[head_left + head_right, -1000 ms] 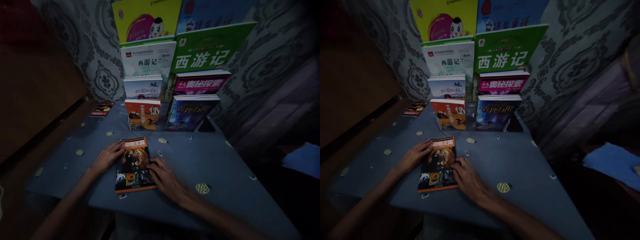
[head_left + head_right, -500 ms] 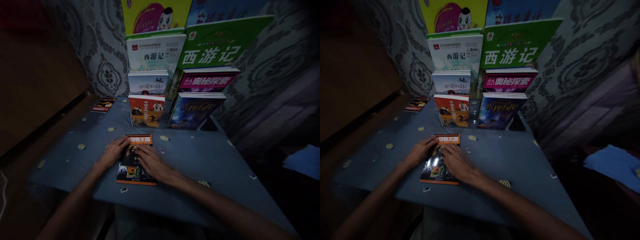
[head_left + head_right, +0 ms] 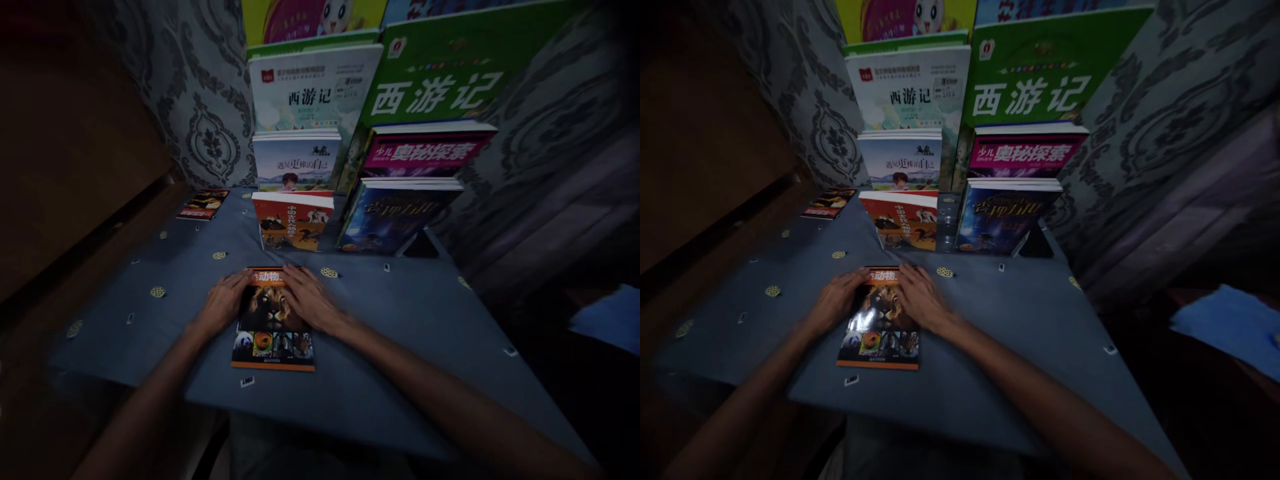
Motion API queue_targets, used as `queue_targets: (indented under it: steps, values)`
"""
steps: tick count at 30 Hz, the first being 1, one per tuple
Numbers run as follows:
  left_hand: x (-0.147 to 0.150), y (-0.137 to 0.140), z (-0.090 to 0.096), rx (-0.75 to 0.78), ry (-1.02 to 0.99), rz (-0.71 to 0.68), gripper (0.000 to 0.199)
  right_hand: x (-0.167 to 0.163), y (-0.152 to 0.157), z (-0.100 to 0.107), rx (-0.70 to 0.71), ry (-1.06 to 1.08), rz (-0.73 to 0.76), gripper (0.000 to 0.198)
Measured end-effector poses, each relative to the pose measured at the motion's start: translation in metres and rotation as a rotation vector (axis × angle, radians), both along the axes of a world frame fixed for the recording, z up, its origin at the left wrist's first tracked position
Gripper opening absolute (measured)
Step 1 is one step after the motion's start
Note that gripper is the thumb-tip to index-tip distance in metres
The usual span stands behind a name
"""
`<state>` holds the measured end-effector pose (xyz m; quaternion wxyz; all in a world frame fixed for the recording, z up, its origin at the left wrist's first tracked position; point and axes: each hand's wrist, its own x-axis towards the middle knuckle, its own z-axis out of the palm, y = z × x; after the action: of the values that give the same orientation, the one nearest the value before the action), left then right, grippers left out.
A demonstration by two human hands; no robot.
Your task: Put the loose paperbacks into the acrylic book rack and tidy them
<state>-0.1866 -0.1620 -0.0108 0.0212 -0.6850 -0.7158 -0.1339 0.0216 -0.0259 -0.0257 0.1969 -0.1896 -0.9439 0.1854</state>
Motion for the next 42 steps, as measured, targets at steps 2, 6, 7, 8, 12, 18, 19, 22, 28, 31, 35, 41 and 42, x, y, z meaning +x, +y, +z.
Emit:
queue_targets:
  steps: [2,6,7,8,12,18,19,22,28,31,35,41,42]
  values:
    - [0.0,0.0,0.0,-0.002,-0.014,-0.001,0.052,0.011,0.005,-0.001,-0.007,0.021,-0.034,0.042]
    - [-0.002,-0.001,0.001,0.008,-0.048,-0.027,0.048,0.019,0.007,-0.002,-0.021,0.019,-0.052,0.042]
    - [-0.002,-0.001,0.001,0.017,-0.061,-0.031,0.047,0.019,0.007,-0.003,-0.024,0.02,-0.053,0.041]
    - [-0.003,0.0,0.001,0.027,-0.076,-0.033,0.045,0.018,0.008,-0.003,-0.027,0.026,-0.053,0.041]
    - [-0.003,0.002,0.0,0.056,-0.155,-0.025,0.039,0.017,0.008,-0.001,-0.022,0.08,-0.053,0.037]
    - [0.015,0.016,0.018,-0.031,-0.13,0.018,0.035,0.026,0.004,0.008,-0.104,0.212,-0.094,0.034]
    - [0.021,0.019,0.023,-0.059,-0.083,0.029,0.035,0.028,0.003,0.009,-0.147,0.243,-0.091,0.034]
    - [0.046,0.022,0.035,-0.121,0.084,0.092,0.043,0.034,0.001,0.01,-0.276,0.307,-0.076,0.033]
    - [0.101,0.006,0.034,-0.105,0.21,0.116,0.062,0.038,0.0,0.012,-0.443,0.36,-0.078,0.033]
    - [0.117,0.001,0.029,-0.107,0.208,0.141,0.048,0.038,0.0,0.013,-0.503,0.384,-0.054,0.033]
    - [0.129,0.003,0.028,-0.152,0.241,0.188,0.031,0.038,-0.002,0.014,-0.503,0.388,-0.037,0.032]
    - [0.134,0.004,0.033,-0.164,0.225,0.182,0.032,0.038,-0.003,0.016,-0.459,0.359,-0.052,0.032]
    - [0.134,0.004,0.035,-0.163,0.234,0.179,0.033,0.038,-0.003,0.016,-0.454,0.357,-0.052,0.032]
